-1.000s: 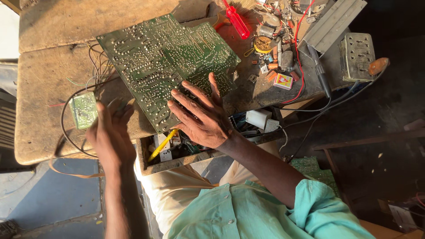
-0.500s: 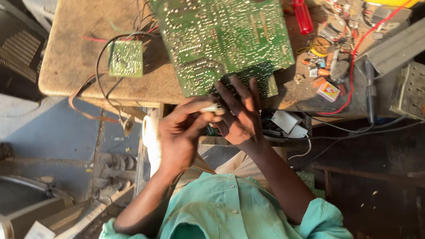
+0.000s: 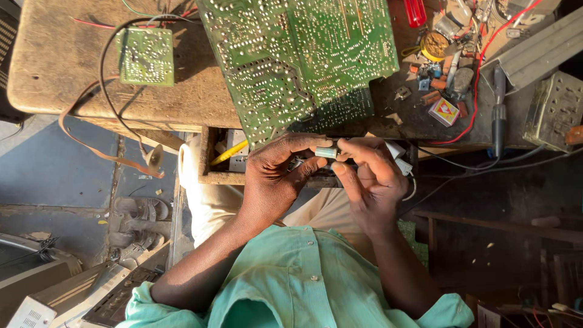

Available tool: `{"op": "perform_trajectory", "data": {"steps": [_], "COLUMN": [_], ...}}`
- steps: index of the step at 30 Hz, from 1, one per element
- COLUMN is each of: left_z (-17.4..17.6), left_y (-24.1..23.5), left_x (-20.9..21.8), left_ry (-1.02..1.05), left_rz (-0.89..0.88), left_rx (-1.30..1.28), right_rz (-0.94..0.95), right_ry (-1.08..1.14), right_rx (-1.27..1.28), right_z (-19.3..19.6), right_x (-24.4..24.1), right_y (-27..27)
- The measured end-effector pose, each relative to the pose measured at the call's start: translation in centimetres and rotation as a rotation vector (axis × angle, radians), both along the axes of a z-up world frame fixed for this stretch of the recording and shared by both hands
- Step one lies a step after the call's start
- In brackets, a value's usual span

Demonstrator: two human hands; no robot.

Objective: The person solders connections on a green printed circuit board using a soldering iron and solder wire. They also use pliers to trim component leads and flip the board to inspect both sides during the process.

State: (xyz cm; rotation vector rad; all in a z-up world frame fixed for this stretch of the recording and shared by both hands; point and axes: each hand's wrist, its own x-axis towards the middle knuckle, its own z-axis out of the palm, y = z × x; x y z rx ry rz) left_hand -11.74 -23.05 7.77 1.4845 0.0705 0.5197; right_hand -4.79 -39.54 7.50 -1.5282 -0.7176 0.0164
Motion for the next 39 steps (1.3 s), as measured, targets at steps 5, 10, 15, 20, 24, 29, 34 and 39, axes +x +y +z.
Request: {"op": "perform_trajectory", "data": {"steps": [5, 10, 15, 20, 24, 29, 34, 39], "left_z": [-0.4, -0.5, -0.3, 0.4, 0.7, 0.3, -0.7, -1.5], "left_y": [-0.6, -0.7, -0.9, -0.8, -0.7, 1.4, 3.7, 6.4], "left_x": [0.1, 0.0, 0.1, 0.2, -0.5, -1.6, -2.5, -2.5], "left_ry": [-0.025, -0.018, -0.011, -0.003, -0.012, 0.131, 0.077, 0.110], "left_rz": [-0.058, -0.122, -0.131, -0.042, 0.071, 0.260, 0.432, 0.532], "left_rx": [-0.111, -0.193, -0.159, 0.048, 0.153, 0.031, -0.105, -0.038], "right_rz": [0.028, 0.036, 0.039, 0.031, -0.076, -0.527, -0.652, -0.602], "right_ry": [0.098, 0.230, 0.250, 0.296, 0.180, -0.305, -0.679, -0.714], "right_rx": [0.042, 0.119, 0.131, 0.091, 0.057, -0.364, -0.592, -0.553], "right_z": [-0.9, -1.8, -2.0, -1.4, -1.3, -0.9, 0.5, 2.1], "right_x": [0.2, 0.2, 0.2, 0.3, 0.9, 6.0, 13.4, 12.0], "right_y": [-0.7, -1.1, -1.4, -1.5, -2.4, -4.5, -5.7, -3.6]}}
